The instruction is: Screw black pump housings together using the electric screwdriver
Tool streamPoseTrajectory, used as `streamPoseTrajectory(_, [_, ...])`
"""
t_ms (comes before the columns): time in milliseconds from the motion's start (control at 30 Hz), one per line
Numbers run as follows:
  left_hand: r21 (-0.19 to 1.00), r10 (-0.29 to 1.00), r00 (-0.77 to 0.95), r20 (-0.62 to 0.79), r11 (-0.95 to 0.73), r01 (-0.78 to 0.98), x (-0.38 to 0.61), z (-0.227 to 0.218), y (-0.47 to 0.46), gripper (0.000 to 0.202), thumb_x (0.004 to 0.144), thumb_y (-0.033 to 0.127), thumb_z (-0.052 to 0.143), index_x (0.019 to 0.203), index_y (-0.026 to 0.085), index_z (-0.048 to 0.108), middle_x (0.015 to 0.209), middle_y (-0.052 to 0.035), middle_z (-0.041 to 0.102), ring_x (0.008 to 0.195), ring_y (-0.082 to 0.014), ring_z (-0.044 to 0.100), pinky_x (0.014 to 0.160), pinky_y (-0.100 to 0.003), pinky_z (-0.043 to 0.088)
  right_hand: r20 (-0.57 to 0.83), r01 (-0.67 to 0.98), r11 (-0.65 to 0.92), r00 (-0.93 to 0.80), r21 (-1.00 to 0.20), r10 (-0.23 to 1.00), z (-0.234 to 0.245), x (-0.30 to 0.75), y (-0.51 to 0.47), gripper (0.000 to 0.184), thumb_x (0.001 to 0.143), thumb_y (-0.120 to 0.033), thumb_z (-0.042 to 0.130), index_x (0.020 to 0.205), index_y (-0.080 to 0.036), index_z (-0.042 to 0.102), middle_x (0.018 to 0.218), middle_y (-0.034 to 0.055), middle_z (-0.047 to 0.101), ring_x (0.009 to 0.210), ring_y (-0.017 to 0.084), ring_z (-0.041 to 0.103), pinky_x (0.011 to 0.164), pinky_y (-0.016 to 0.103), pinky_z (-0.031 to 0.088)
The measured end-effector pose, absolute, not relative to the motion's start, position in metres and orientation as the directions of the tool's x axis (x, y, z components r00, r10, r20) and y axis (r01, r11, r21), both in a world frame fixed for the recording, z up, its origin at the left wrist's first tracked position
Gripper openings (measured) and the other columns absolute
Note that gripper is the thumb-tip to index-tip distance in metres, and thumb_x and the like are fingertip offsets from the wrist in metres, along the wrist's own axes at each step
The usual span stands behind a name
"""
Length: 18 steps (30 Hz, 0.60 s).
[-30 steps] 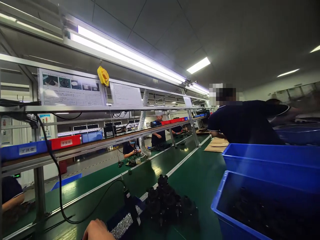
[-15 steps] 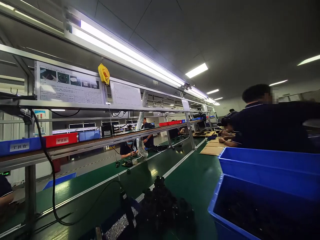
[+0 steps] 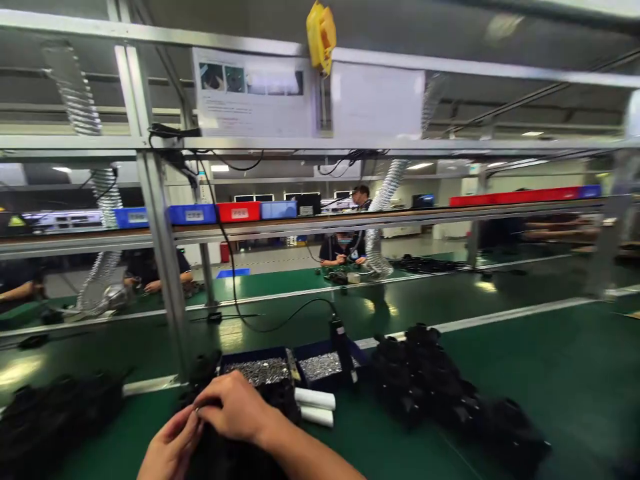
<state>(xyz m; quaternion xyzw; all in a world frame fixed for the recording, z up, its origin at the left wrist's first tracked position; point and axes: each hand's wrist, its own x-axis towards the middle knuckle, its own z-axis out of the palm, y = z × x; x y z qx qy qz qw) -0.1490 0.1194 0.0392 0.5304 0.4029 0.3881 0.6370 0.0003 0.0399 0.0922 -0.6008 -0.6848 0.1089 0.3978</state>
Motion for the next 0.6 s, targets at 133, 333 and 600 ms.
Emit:
streamPoseTrajectory(133, [0.916, 0.915, 0.397, -0.072, 0.218, -0.337, -0.155, 0.039, 0.115, 0.053, 0.044, 0.034, 0.107, 0.085, 0.013, 0.08, 0.086, -0.0086, 0.08, 0.086, -0.0301, 0.079, 0.078, -0.035, 0.067, 0.39, 0.623, 0.261, 0.077, -0.737, 0.917, 0.09, 0.0, 0.04, 0.026, 0.088, -0.013, 0.076, 0.109, -0.022, 0.088, 0.106, 0.0054, 0.086, 0.1, 0.024, 0.082, 0.094, 0.029, 0.061])
streamPoseTrajectory(333, [0.894, 0.905, 0.424, 0.022, 0.172, -0.414, -0.155, 0.034, 0.12, 0.056, 0.047, 0.044, 0.109, 0.084, 0.012, 0.081, 0.081, -0.0075, 0.078, 0.072, -0.0205, 0.074, 0.069, -0.03, 0.064, 0.331, 0.516, 0.205, 0.165, -0.832, 0.929, 0.087, -0.001, 0.044, 0.024, 0.085, -0.013, 0.075, 0.104, -0.019, 0.088, 0.098, 0.0053, 0.086, 0.093, 0.025, 0.082, 0.086, 0.029, 0.063])
streamPoseTrajectory(600, [0.866, 0.903, 0.413, 0.117, 0.11, -0.487, -0.149, 0.023, 0.122, 0.053, 0.055, 0.048, 0.109, 0.085, 0.013, 0.083, 0.079, -0.0058, 0.077, 0.07, -0.0117, 0.068, 0.07, -0.02, 0.057, 0.412, 0.508, 0.29, 0.143, -0.811, 0.9, 0.085, -0.002, 0.046, 0.023, 0.091, -0.022, 0.065, 0.096, -0.019, 0.087, 0.098, 0.0094, 0.085, 0.092, 0.029, 0.079, 0.089, 0.038, 0.061])
